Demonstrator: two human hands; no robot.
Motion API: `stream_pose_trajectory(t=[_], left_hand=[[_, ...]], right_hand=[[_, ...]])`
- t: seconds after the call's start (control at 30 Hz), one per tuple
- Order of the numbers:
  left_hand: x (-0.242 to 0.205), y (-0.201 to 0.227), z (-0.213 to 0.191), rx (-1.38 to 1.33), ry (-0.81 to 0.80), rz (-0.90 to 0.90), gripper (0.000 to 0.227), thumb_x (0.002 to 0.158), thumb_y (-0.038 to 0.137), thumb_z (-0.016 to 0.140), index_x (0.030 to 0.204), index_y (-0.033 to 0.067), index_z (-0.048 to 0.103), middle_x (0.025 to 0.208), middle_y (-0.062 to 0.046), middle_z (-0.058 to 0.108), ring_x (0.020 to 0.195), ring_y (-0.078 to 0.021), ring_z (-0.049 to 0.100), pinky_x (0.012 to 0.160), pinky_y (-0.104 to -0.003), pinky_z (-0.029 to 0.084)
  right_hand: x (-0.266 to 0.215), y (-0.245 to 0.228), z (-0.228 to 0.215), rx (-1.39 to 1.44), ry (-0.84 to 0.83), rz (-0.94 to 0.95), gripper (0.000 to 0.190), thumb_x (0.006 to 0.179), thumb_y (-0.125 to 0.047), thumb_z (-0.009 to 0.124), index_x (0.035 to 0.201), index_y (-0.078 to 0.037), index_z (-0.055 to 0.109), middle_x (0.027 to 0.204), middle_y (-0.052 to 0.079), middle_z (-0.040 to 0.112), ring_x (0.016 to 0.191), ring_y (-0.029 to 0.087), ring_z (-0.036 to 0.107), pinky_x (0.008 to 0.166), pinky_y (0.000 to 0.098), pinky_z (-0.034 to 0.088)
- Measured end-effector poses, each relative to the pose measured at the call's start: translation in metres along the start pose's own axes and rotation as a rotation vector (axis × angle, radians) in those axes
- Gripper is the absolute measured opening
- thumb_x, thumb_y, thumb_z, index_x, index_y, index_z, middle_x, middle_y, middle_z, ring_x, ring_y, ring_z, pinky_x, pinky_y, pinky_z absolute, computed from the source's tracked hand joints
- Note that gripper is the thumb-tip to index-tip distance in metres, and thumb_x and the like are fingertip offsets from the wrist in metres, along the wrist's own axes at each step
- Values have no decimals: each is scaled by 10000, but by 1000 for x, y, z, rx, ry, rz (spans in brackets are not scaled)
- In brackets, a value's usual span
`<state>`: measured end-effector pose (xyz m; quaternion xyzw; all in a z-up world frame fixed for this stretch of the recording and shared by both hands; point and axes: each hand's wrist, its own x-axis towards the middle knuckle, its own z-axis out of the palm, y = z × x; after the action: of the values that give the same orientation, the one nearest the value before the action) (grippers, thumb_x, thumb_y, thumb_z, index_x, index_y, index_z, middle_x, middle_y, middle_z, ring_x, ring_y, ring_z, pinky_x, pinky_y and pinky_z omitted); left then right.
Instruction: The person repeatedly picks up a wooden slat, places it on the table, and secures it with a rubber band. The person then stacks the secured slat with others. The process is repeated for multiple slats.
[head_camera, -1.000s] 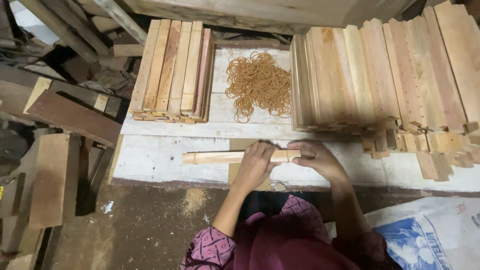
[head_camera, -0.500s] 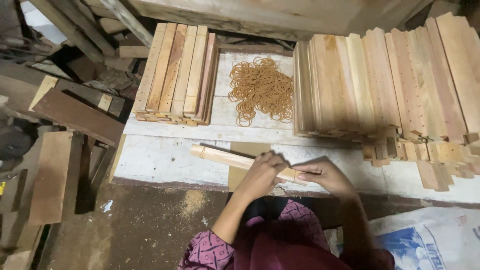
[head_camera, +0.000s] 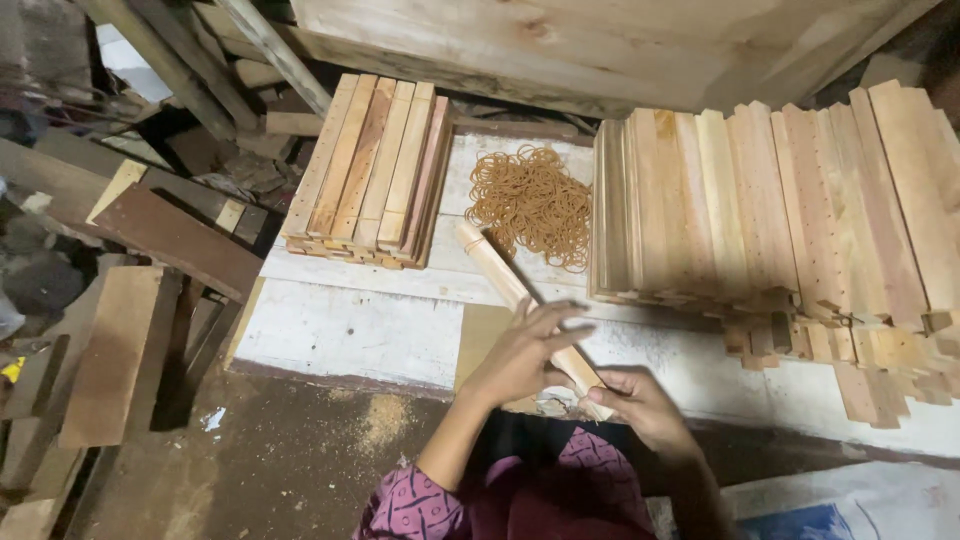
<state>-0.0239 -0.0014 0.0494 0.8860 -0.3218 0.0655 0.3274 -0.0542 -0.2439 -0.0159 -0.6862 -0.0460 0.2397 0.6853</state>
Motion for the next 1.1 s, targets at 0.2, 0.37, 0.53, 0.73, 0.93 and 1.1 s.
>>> stream_pose_trajectory(t=[0.2, 0.37, 0.53, 0.73, 0.93, 1.1], left_hand=[[25, -82, -8, -564, 879, -764, 534, 1028, 199, 471, 1537, 66, 382, 1512, -179, 498, 1373, -336, 509, 1151, -500, 421], [78, -124, 18, -693, 986, -854, 488, 951, 256, 635, 1393, 58, 583, 1332, -155, 681, 1183, -243, 683, 1001, -318, 543], [102, -129, 25, -590, 1155, -903, 355, 887, 279, 744, 1107, 0, 764, 1026, -142, 797, 867, -189, 761, 803, -270, 589], [99, -130, 30, -673, 1146, -819, 456, 908, 298, 693, 1223, -31, 705, 1006, -142, 784, 859, -174, 728, 770, -260, 572], [40, -77, 46, -911, 629, -908, 618, 951, 378, 598, 1419, -21, 528, 1507, -207, 525, 1399, -299, 525, 1140, -389, 446], [26, -109, 74, -1110, 673, -900, 614, 750, 148, 926, 1275, -41, 671, 908, -44, 733, 789, -79, 688, 741, -225, 569]], right_hand=[[15, 38, 19, 121, 97, -52, 374, 870, 55, 683, 1236, 128, 703, 827, 239, 795, 537, 188, 641, 449, 235, 488], [21, 19, 42, 147, 171, -53, 300, 860, 55, 713, 1149, 128, 748, 823, 216, 789, 636, 220, 712, 581, 288, 586], [35, -7, 58, 106, 281, 133, 282, 856, 12, 753, 1131, 71, 777, 790, 195, 774, 519, 188, 618, 344, 296, 513], [55, 7, 65, 191, 282, 12, 315, 863, 82, 714, 1176, 116, 740, 958, 224, 804, 780, 217, 711, 710, 293, 558], [89, -3, 71, 208, 418, 49, 260, 883, -48, 741, 1126, 43, 761, 930, 162, 785, 772, 197, 692, 725, 340, 554], [102, 24, 51, 252, 337, 84, 412, 991, -236, 696, 1286, 51, 691, 1081, 116, 720, 908, 204, 696, 888, 419, 585]])
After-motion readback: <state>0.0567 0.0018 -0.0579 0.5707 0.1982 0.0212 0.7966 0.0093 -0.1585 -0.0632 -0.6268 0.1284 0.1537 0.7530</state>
